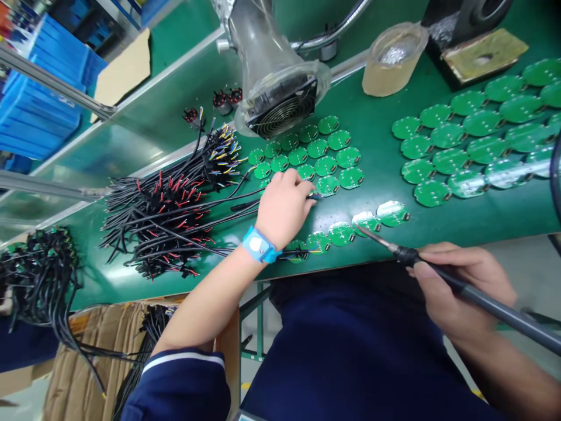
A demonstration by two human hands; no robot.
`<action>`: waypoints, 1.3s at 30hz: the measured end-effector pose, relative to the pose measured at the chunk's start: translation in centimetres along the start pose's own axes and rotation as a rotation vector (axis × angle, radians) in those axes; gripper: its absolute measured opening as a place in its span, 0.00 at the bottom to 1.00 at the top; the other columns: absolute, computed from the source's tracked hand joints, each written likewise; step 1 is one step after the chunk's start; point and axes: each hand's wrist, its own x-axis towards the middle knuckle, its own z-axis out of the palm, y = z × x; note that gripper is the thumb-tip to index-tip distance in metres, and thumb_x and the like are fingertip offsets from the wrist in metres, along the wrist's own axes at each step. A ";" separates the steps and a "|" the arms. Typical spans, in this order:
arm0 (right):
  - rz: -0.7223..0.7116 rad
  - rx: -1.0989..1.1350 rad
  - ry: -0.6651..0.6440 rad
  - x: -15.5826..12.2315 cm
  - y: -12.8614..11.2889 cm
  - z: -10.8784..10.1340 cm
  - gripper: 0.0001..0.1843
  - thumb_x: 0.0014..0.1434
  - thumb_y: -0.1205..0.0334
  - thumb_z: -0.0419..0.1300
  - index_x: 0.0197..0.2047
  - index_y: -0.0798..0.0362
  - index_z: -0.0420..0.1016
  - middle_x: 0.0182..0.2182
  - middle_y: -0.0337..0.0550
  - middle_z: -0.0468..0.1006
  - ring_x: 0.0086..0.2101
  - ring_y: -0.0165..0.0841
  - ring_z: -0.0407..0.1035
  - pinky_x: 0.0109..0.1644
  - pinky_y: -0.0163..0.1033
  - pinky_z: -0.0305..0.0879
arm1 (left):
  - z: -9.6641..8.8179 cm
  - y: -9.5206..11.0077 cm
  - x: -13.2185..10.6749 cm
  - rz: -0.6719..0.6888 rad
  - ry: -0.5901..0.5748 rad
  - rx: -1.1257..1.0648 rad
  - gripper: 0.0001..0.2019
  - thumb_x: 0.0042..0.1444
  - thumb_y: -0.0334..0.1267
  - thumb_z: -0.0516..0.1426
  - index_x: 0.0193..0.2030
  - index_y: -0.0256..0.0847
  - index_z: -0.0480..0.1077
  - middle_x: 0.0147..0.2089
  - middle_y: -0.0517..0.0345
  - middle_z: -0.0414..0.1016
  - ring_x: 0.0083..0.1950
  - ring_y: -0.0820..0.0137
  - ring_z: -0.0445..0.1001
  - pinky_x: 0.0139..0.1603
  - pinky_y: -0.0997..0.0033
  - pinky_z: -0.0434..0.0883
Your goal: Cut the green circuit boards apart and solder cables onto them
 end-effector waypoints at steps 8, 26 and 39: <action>0.001 -0.019 -0.044 -0.2 0.0 -0.7 0.14 0.46 0.75 0.62 0.37 0.52 0.69 0.29 0.42 0.72 0.29 0.32 0.70 0.29 0.37 0.66 | 0.6 0.4 -1.5 0.181 0.181 -0.423 0.06 0.58 0.36 0.54 0.39 0.40 0.72 0.37 0.56 0.70 0.40 0.73 0.69 0.43 0.70 0.67; -0.030 -0.103 -0.209 -0.6 -0.1 0.0 0.11 0.46 0.71 0.62 0.35 0.52 0.68 0.27 0.39 0.72 0.26 0.31 0.69 0.27 0.36 0.65 | 2.6 5.4 -5.6 -0.090 -0.038 -0.513 0.09 0.57 0.35 0.52 0.27 0.37 0.67 0.31 0.55 0.63 0.35 0.71 0.65 0.37 0.70 0.66; -0.192 -0.144 -0.320 -0.3 0.0 0.4 0.14 0.45 0.72 0.61 0.36 0.51 0.65 0.23 0.35 0.69 0.23 0.29 0.67 0.26 0.37 0.67 | 3.2 5.5 -5.7 -0.062 0.016 -0.476 0.08 0.57 0.33 0.51 0.27 0.38 0.65 0.30 0.56 0.63 0.34 0.71 0.65 0.37 0.69 0.66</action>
